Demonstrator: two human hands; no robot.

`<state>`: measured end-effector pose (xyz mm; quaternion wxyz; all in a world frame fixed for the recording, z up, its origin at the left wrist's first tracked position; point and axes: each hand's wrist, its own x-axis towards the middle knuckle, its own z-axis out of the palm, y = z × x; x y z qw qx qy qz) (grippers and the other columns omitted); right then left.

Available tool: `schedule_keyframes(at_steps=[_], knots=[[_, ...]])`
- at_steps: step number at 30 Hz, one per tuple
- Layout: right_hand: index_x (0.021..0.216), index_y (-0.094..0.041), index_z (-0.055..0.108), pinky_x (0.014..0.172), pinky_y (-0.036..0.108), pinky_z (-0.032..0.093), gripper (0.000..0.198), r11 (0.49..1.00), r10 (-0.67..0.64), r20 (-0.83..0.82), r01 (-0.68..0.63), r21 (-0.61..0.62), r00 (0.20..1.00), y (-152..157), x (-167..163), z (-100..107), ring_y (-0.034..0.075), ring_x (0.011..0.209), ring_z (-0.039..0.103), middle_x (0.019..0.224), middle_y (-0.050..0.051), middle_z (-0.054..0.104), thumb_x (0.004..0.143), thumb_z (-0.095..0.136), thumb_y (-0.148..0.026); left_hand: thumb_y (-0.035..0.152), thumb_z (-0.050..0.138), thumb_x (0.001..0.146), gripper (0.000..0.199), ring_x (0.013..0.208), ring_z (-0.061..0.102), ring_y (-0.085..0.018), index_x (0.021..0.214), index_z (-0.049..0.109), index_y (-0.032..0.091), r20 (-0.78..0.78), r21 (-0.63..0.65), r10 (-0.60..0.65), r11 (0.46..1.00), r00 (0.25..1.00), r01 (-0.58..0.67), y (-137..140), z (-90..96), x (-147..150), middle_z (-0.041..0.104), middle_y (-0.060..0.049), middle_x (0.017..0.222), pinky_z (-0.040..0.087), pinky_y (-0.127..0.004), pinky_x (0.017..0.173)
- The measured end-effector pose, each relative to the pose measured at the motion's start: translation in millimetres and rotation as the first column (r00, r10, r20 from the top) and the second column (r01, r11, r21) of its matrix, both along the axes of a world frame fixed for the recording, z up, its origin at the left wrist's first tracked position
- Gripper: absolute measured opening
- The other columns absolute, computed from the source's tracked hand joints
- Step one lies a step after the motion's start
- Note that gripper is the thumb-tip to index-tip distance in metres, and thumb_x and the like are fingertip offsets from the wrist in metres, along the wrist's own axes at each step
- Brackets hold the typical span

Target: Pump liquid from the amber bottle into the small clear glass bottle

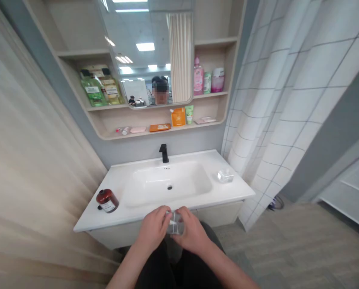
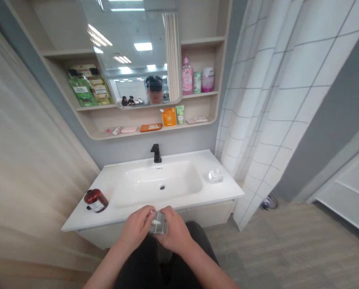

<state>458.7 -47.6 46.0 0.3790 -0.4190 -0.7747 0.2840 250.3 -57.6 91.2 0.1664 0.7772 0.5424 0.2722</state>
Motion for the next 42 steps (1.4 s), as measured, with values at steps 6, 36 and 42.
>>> schedule_keyframes(at_steps=[6,36,42], knots=[[0.124,-0.024,0.058,0.093,0.039,0.055,0.062,0.998,-0.06,-0.01,0.06,-0.005,0.998,10,5,-3,0.027,0.105,0.069,0.117,0.006,0.068,0.07,0.084,-0.012,0.037,0.05,0.112,0.027,0.107,0.078,-0.026,0.128,0.068,0.029,-0.029,-0.029,-0.018,0.999,0.999,0.017,2,0.9,-1,0.081,-0.007,0.118,0.056,-0.036,0.094],[0.127,-0.025,0.062,0.103,0.049,0.058,0.067,0.992,-0.111,0.017,0.112,-0.057,0.994,22,6,-22,0.032,0.112,0.072,0.123,0.008,0.072,0.069,0.095,-0.023,0.069,0.055,0.103,0.048,0.067,0.059,-0.021,0.101,0.074,0.025,0.381,-0.115,0.328,0.945,0.865,-0.307,-10,-6.1,-89,0.06,0.001,0.069,0.047,-0.032,0.067],[0.121,-0.025,0.064,0.098,0.052,0.06,0.062,0.986,-0.134,-0.058,0.127,-0.112,0.989,38,15,-41,0.032,0.104,0.075,0.115,0.007,0.075,0.068,0.095,-0.029,0.071,0.055,0.098,0.052,0.075,0.064,-0.023,0.099,0.073,0.022,0.598,-0.011,0.58,0.696,0.553,-0.718,-24,-8.3,-220,0.062,-0.001,0.071,0.058,-0.036,0.075]])
